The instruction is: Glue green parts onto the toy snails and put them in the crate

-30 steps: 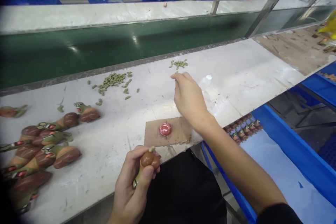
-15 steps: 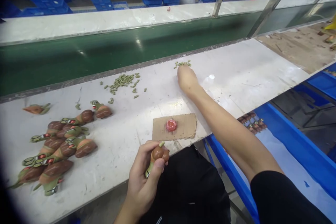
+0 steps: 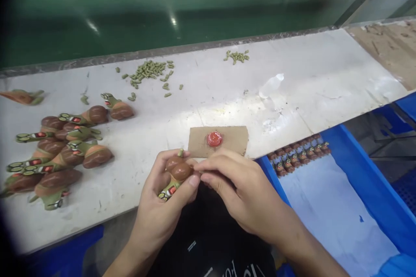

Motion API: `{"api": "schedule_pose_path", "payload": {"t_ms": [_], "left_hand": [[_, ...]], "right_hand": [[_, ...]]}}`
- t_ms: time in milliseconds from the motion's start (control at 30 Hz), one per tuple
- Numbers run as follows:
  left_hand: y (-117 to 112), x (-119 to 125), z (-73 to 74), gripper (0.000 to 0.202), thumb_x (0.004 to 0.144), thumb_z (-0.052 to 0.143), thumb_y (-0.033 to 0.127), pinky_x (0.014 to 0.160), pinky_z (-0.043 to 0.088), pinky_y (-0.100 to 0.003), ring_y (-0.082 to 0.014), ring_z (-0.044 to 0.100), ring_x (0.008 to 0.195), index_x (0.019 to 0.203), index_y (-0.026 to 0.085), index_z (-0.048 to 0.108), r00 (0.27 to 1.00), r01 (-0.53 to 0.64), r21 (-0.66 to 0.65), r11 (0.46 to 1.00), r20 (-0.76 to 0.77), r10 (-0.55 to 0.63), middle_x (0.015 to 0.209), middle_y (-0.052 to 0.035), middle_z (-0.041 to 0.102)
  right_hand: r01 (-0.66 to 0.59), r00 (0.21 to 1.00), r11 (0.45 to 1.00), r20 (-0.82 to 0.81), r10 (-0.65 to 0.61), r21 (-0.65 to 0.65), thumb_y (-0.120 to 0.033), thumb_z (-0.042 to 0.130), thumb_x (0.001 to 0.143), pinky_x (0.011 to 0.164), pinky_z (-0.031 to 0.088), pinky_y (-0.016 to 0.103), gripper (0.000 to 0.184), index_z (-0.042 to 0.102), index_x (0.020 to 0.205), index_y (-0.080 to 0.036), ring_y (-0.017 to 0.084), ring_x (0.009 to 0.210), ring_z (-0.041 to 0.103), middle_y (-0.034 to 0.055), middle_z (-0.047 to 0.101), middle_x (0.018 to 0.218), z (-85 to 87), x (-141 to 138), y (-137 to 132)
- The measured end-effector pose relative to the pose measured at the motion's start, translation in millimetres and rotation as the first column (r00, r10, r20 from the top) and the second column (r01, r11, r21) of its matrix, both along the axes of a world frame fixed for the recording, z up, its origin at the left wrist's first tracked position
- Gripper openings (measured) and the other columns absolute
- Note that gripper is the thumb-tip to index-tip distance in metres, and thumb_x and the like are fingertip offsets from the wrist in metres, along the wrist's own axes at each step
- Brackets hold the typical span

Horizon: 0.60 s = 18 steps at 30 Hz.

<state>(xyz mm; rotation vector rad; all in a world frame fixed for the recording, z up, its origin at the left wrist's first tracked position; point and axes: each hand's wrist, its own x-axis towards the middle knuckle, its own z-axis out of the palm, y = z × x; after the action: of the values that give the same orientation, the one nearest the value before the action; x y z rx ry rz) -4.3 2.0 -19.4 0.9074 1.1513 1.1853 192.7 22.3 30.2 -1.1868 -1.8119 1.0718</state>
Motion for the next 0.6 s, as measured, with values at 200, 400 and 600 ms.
{"api": "schedule_pose_path", "payload": {"t_ms": [200, 400, 600], "left_hand": [[3, 8, -7.9, 0.032, 0.103, 0.091, 0.027, 0.07, 0.061, -0.021, -0.0135, 0.075, 0.082, 0.129, 0.031, 0.072, 0.999, 0.038, 0.037, 0.999, -0.015, -0.037, 0.102, 0.0013, 0.082], [11, 9, -0.1, 0.029, 0.102, 0.089, 0.022, 0.054, 0.05, -0.019, -0.0091, 0.065, 0.065, 0.122, 0.029, 0.07, 0.999, 0.051, 0.036, 0.998, 0.014, -0.052, 0.094, 0.0043, 0.081], [13, 9, 2.9, 0.029, 0.101, 0.088, 0.02, 0.057, 0.053, -0.02, -0.0109, 0.07, 0.07, 0.119, 0.029, 0.068, 0.999, 0.036, 0.063, 0.997, -0.02, -0.035, 0.092, 0.0045, 0.083]], "right_hand": [[0.087, 0.933, 0.964, -0.319, -0.168, -0.253, -0.02, 0.086, 0.108, 0.075, 0.066, 0.02, 0.01, 0.081, 0.105, -0.028, 0.011, 0.079, 0.08, -0.005, 0.082, 0.093, -20.3, 0, -7], [0.089, 0.912, 0.951, -0.36, -0.197, -0.295, -0.016, 0.087, 0.104, 0.073, 0.066, 0.017, 0.011, 0.085, 0.101, -0.026, 0.008, 0.075, 0.077, -0.004, 0.081, 0.093, -22.8, -2, -6], [0.133, 0.848, 0.931, -0.448, -0.284, -0.338, -0.012, 0.093, 0.097, 0.067, 0.067, 0.015, 0.017, 0.092, 0.104, -0.028, 0.008, 0.069, 0.077, -0.0039, 0.082, 0.09, -22.4, -8, -4]]}}
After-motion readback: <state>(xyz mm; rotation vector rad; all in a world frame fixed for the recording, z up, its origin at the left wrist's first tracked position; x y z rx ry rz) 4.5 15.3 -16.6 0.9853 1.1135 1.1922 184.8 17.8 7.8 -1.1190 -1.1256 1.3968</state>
